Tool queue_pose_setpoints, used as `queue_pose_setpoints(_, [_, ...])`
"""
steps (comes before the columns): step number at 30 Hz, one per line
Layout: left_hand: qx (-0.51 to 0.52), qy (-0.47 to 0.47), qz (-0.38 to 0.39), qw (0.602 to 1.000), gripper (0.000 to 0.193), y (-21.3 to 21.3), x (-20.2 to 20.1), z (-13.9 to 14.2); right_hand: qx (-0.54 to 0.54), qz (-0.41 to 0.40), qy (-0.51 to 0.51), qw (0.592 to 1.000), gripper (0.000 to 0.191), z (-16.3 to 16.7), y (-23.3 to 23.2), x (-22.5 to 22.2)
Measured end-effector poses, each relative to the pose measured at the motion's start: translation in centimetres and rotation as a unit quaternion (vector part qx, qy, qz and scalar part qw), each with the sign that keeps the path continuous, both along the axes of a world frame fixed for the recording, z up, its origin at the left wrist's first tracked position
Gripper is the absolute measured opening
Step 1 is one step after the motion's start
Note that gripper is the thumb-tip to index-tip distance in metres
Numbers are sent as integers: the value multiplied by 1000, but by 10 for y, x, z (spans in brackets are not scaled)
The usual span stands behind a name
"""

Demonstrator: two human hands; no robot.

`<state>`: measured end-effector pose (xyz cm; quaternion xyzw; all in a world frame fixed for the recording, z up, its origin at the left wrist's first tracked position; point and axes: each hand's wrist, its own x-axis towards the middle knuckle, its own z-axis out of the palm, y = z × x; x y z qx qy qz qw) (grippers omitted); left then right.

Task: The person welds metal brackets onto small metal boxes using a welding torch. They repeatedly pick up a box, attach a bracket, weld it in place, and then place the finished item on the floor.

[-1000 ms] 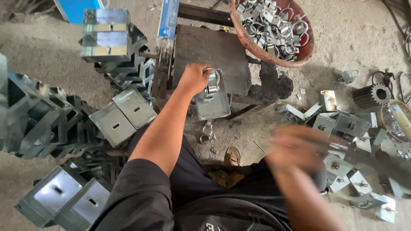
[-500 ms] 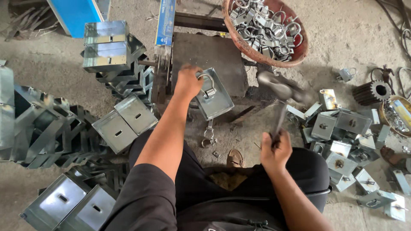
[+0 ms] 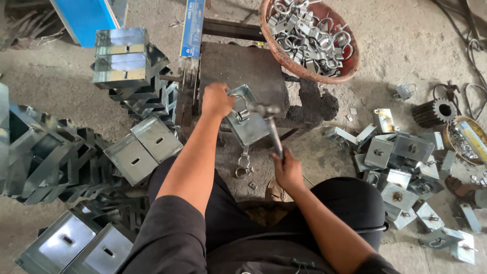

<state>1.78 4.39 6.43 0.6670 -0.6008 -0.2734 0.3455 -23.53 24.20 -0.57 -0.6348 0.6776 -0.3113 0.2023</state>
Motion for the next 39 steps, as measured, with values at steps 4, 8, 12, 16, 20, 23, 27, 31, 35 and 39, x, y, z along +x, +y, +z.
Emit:
queue_pose_setpoints(4, [-55, -63, -54, 995, 24, 10, 5, 17, -17, -71, -38, 997, 29, 38, -4, -19])
queue_pose_setpoints(8, [-196, -74, -72, 975, 25, 29, -5, 44, 49, -118, 51, 991, 26, 82, -26, -64])
queue_pose_setpoints(12, [-453, -87, -55, 886, 16, 51, -20, 61, 53, -139, 139, 979, 32, 83, -51, -93])
queue_pose_setpoints(16, [-395, -231, -198, 867, 27, 68, -21, 53, 44, -177, 114, 977, 43, 57, -71, -102])
queue_pose_setpoints(20, [-241, -286, -279, 885, 30, 74, -24, 31, 46, -171, 62, 982, 46, 39, -83, -108])
queue_pose_setpoints(23, [-189, -221, -250, 924, 25, 61, -26, 19, 47, -161, 26, 986, 49, 35, -90, -111])
queue_pose_setpoints(27, [-258, -131, -154, 945, 22, 34, -29, 13, 122, -147, 4, 982, 55, 39, -91, -123])
queue_pose_setpoints(31, [-238, -79, -147, 957, 18, 4, -37, 9, 64, -124, 27, 990, 56, 62, -71, -160])
queue_pose_setpoints(35, [-134, -18, -85, 987, 9, -16, -49, 0, 81, -183, -84, 976, 60, 78, -15, -233])
queue_pose_setpoints(39, [-191, -5, -38, 981, 6, -24, -64, -11, 60, -239, 121, 962, 55, 70, 77, -315])
